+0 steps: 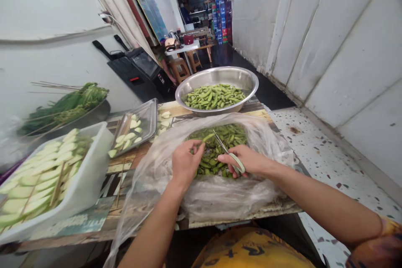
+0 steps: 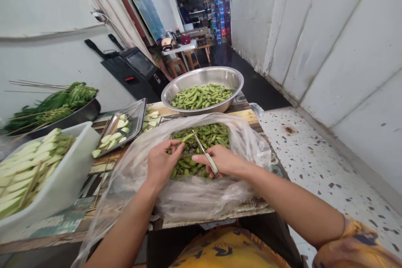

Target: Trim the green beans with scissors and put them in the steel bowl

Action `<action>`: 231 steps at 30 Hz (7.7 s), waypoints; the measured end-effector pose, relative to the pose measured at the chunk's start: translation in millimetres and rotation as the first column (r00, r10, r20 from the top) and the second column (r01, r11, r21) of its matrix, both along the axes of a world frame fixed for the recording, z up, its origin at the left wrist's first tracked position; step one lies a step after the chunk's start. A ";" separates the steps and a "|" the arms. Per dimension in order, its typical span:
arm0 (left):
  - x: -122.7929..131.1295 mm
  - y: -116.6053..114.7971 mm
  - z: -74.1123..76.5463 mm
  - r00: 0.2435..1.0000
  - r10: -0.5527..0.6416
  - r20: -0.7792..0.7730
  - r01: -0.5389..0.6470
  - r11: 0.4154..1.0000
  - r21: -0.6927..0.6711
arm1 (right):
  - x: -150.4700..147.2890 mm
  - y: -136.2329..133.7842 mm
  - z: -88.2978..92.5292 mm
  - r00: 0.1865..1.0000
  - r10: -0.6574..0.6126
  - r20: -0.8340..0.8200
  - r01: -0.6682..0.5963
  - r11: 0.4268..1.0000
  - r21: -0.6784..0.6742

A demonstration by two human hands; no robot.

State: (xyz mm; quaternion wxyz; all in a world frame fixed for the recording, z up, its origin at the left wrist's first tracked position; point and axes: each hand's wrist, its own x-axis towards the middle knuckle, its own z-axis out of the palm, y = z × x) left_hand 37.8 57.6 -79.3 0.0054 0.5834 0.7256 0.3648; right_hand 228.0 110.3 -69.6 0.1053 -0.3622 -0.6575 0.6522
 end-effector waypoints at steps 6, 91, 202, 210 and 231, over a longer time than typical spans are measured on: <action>0.7 0.3 -4.8 0.981 0.121 -0.149 -0.114 0.992 0.055 | 1.6 -0.9 -2.4 0.994 0.101 0.035 -0.101 0.995 0.000; -29.9 0.7 31.2 -0.043 -0.002 0.999 0.306 0.952 0.015 | -1.7 -1.3 8.7 1.000 -0.014 0.011 0.014 1.000 0.002; -16.8 -0.1 10.5 0.876 -0.320 0.361 0.432 0.853 -0.292 | 0.6 4.1 4.5 0.999 -0.041 -0.015 0.042 0.999 0.008; -17.2 3.4 6.4 0.942 -0.270 0.199 0.316 0.914 -0.256 | 3.4 2.5 7.0 0.998 0.061 0.026 -0.063 0.997 0.055; 3.0 -1.1 9.5 0.873 -0.137 0.468 0.243 0.954 -0.175 | 4.5 -1.2 1.4 0.973 0.100 0.207 -0.165 0.932 0.324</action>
